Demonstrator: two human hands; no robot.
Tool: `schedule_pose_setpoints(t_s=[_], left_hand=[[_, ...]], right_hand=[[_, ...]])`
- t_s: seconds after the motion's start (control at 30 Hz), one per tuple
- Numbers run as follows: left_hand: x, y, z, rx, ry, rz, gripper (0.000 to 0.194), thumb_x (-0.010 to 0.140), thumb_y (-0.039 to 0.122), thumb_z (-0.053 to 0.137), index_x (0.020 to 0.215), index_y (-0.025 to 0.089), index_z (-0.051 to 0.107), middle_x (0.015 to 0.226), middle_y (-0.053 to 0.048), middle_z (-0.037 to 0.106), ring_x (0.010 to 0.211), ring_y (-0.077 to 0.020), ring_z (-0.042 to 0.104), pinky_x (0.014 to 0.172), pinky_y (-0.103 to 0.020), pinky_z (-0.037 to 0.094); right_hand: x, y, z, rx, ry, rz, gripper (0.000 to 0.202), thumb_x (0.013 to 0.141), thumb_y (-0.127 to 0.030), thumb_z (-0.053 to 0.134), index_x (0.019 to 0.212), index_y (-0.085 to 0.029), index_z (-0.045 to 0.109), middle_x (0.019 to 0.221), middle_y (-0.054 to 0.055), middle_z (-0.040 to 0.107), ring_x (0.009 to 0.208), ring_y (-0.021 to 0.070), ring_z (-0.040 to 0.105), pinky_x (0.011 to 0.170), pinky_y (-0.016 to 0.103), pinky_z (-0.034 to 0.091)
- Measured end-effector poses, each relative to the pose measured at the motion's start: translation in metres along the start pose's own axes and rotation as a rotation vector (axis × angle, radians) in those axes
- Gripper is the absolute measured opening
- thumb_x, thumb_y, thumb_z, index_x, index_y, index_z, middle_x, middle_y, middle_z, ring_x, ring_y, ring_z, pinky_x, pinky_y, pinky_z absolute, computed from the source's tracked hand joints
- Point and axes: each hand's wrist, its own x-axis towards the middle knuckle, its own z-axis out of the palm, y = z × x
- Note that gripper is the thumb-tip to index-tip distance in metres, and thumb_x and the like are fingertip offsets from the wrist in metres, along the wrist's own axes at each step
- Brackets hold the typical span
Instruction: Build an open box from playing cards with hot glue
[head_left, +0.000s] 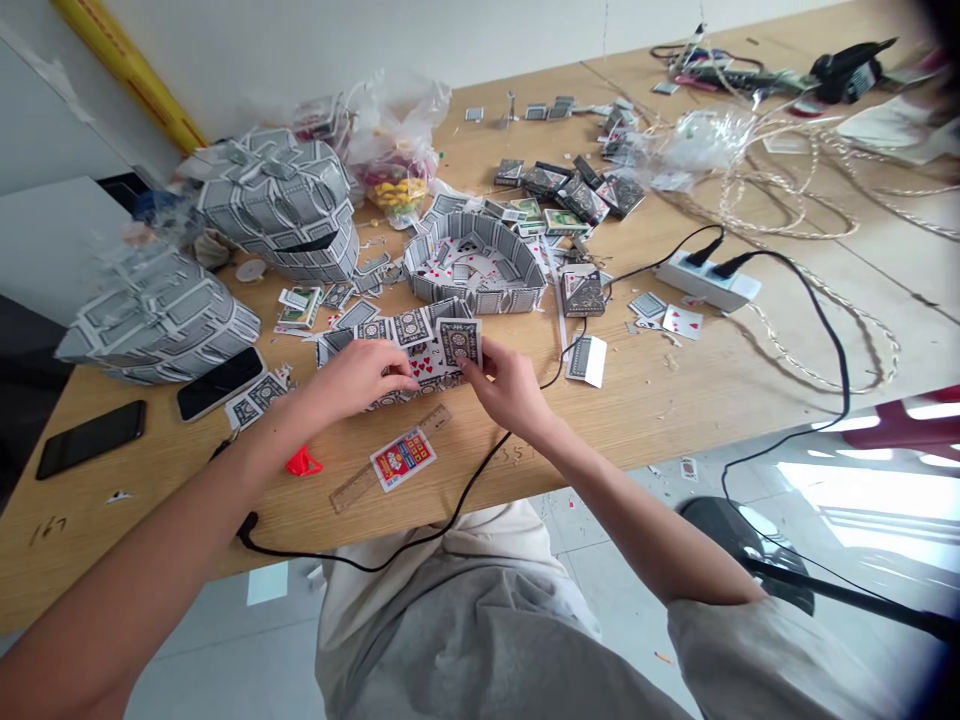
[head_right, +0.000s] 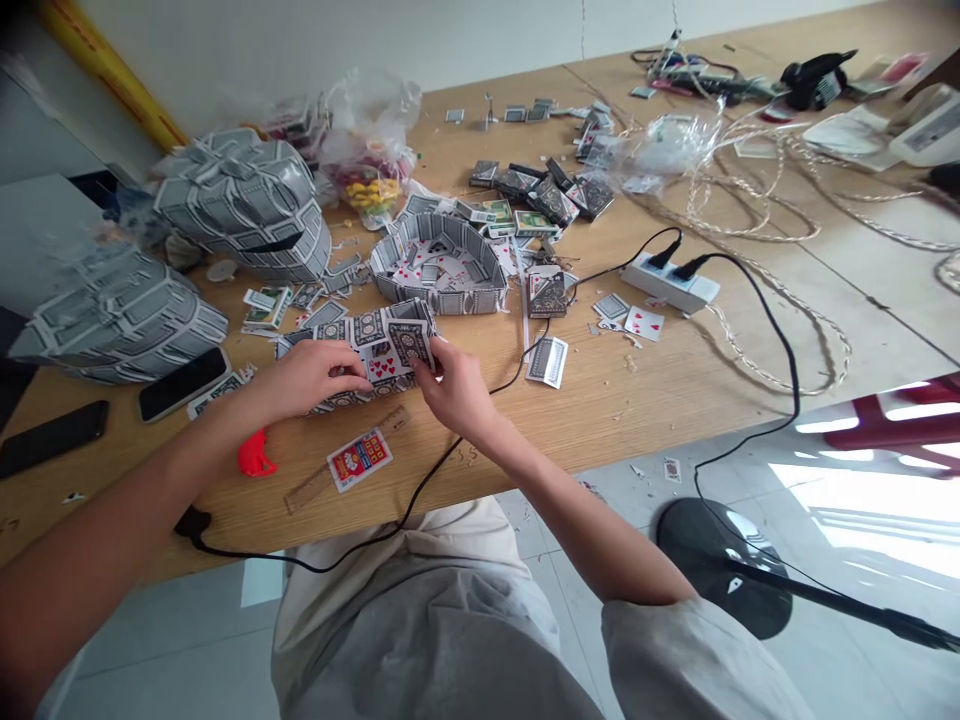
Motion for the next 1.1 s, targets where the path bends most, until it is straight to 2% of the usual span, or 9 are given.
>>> schedule_pose_setpoints(t_s=[0.13, 0.27, 0.37, 0.5, 0.6, 0.7, 0.8, 0.97, 1.1], left_hand=[[0.011, -0.012, -0.006, -0.127, -0.108, -0.025, 0.022, 0.096, 0.04, 0.072, 0.085, 0.022, 0.081, 0.085, -0.001, 0.079, 0.082, -0.02, 0.068, 0.075, -0.029, 0.044], [0.012, -0.013, -0.007, -0.018, -0.121, 0.075, 0.022, 0.102, 0.034, 0.066, 0.09, 0.021, 0.079, 0.093, -0.002, 0.079, 0.087, -0.0199, 0.07, 0.079, -0.029, 0.047], [0.007, 0.003, -0.002, 0.252, -0.088, 0.136, 0.02, 0.105, 0.023, 0.061, 0.095, 0.017, 0.076, 0.098, -0.008, 0.076, 0.089, -0.0226, 0.071, 0.08, -0.032, 0.049], [-0.003, 0.04, 0.006, 0.68, -0.035, 0.197, 0.024, 0.1, 0.003, 0.053, 0.097, 0.01, 0.076, 0.096, -0.015, 0.073, 0.09, -0.0286, 0.071, 0.077, -0.038, 0.05], [-0.007, 0.06, 0.009, 0.789, -0.03, 0.212, 0.026, 0.096, -0.003, 0.051, 0.094, 0.007, 0.076, 0.091, -0.017, 0.071, 0.087, -0.0304, 0.07, 0.072, -0.039, 0.048], [-0.008, 0.066, 0.01, 0.821, -0.03, 0.191, 0.026, 0.094, -0.005, 0.051, 0.092, 0.006, 0.075, 0.088, -0.017, 0.07, 0.084, -0.0306, 0.069, 0.069, -0.039, 0.048], [-0.011, 0.064, 0.011, 0.816, 0.002, 0.189, 0.025, 0.092, -0.007, 0.053, 0.091, 0.008, 0.073, 0.089, -0.016, 0.07, 0.085, -0.0303, 0.069, 0.07, -0.038, 0.05], [-0.02, 0.052, 0.001, 0.742, 0.162, 0.112, 0.019, 0.099, 0.004, 0.054, 0.093, 0.012, 0.07, 0.091, -0.015, 0.067, 0.09, -0.0311, 0.068, 0.072, -0.039, 0.053], [-0.038, 0.047, -0.002, 0.591, 0.283, 0.027, 0.023, 0.106, 0.016, 0.048, 0.091, 0.018, 0.065, 0.087, -0.009, 0.065, 0.081, -0.0256, 0.066, 0.07, -0.037, 0.05]], right_hand=[[0.0, 0.001, 0.0, 0.013, -0.002, 0.0, 0.019, 0.098, -0.038, 0.058, 0.089, -0.022, 0.062, 0.076, 0.002, 0.066, 0.069, 0.0191, 0.057, 0.066, 0.031, 0.044], [0.001, 0.002, 0.0, 0.026, -0.002, -0.007, 0.02, 0.099, -0.038, 0.059, 0.089, -0.022, 0.062, 0.077, 0.002, 0.067, 0.07, 0.0196, 0.058, 0.067, 0.032, 0.044], [0.001, 0.003, 0.0, 0.025, -0.007, -0.007, 0.019, 0.099, -0.038, 0.058, 0.089, -0.022, 0.062, 0.077, 0.002, 0.066, 0.069, 0.0196, 0.057, 0.066, 0.032, 0.044], [0.0, 0.002, -0.001, 0.0, 0.0, -0.005, 0.019, 0.098, -0.038, 0.059, 0.087, -0.023, 0.061, 0.073, 0.001, 0.063, 0.068, 0.0195, 0.056, 0.066, 0.032, 0.042], [0.0, 0.001, 0.0, 0.007, 0.01, -0.008, 0.02, 0.098, -0.038, 0.059, 0.084, -0.023, 0.058, 0.073, 0.0, 0.062, 0.067, 0.0183, 0.055, 0.066, 0.032, 0.041], [-0.001, 0.001, 0.001, -0.007, 0.03, -0.002, 0.023, 0.098, -0.039, 0.059, 0.081, -0.024, 0.055, 0.07, -0.001, 0.06, 0.065, 0.0174, 0.052, 0.064, 0.031, 0.039], [-0.001, 0.001, 0.001, -0.008, 0.03, 0.0, 0.022, 0.098, -0.038, 0.058, 0.082, -0.024, 0.056, 0.07, 0.0, 0.06, 0.065, 0.0174, 0.052, 0.063, 0.031, 0.039], [0.0, 0.003, 0.001, 0.018, 0.043, 0.004, 0.021, 0.098, -0.037, 0.061, 0.082, -0.023, 0.059, 0.07, 0.0, 0.062, 0.066, 0.018, 0.054, 0.065, 0.031, 0.041], [-0.002, 0.004, 0.0, 0.065, 0.03, 0.003, 0.016, 0.099, -0.033, 0.062, 0.09, -0.021, 0.069, 0.075, 0.002, 0.068, 0.07, 0.0199, 0.061, 0.068, 0.033, 0.049]])
